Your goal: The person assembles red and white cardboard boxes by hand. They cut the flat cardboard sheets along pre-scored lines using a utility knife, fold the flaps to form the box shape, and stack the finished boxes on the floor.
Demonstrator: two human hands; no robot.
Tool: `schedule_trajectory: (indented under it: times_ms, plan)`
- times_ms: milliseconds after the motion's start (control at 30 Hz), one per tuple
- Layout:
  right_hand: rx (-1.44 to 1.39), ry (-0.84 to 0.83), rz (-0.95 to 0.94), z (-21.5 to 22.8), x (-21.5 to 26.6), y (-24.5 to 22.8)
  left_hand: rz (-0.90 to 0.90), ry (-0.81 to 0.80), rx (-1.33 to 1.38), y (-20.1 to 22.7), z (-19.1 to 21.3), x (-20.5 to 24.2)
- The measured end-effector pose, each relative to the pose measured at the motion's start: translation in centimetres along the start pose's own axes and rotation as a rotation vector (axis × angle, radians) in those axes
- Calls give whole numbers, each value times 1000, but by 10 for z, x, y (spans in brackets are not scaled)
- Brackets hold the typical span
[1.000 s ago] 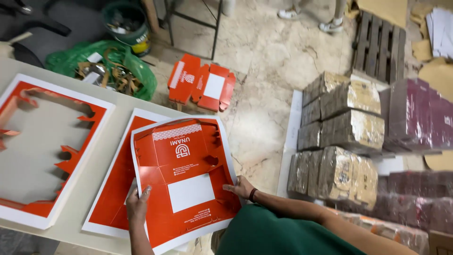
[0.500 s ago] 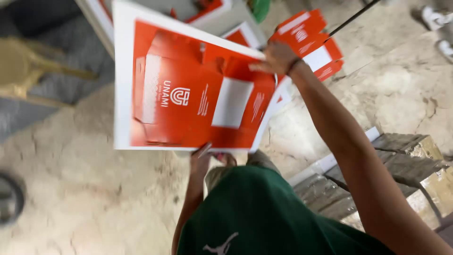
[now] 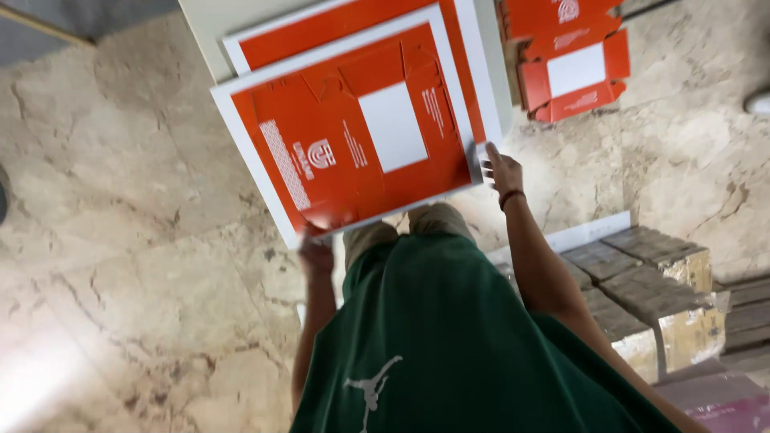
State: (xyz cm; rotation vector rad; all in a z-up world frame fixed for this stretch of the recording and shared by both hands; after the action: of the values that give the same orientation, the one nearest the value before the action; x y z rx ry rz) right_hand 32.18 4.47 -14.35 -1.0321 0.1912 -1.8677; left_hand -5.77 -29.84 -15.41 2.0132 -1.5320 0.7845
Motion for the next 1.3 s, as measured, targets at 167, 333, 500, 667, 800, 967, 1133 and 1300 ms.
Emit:
schedule_trajectory:
  times_ms: [167,333,500,667,800,967,1133,1300]
  plan:
    - [-98,-547,-68,-52,-19,-10,-645,520,-333,117,69,13]
    - [75,-667,-79,-40,-27,-85,-353,592,-1176,115,-75,42]
    - [211,-685,42,-22,-3,-131,-564,960,-1820,49,-197,12]
    - [498,-554,316,-14,0,-142,-338,40,-2688,-153,-292,-113]
    - [763,-459,431,-18,22,-164,-172,6,-2572,-193,-287,-157]
    - [446,-430,546,-37,18,-130,-214,165,-2822,-205,-272,-160]
    - [373,-703,564,-16,18,-167,-128,150,-2861,-200,-318,-137]
    - [197,-786,55,-9,16,-144,142,74,-2514,-166,-309,-148]
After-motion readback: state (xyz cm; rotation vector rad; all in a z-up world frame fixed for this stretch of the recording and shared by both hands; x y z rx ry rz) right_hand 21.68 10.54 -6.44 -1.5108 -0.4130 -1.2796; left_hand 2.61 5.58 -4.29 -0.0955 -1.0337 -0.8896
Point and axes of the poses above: each hand's wrist, its own x-axis away from the middle knuckle, its own z-axis out of the back of the hand, y = z × x, the point moved 6 cm from there along -x, towards the middle knuckle, and after that the axes turned 3 degrees about x, right-handed, at the moved point
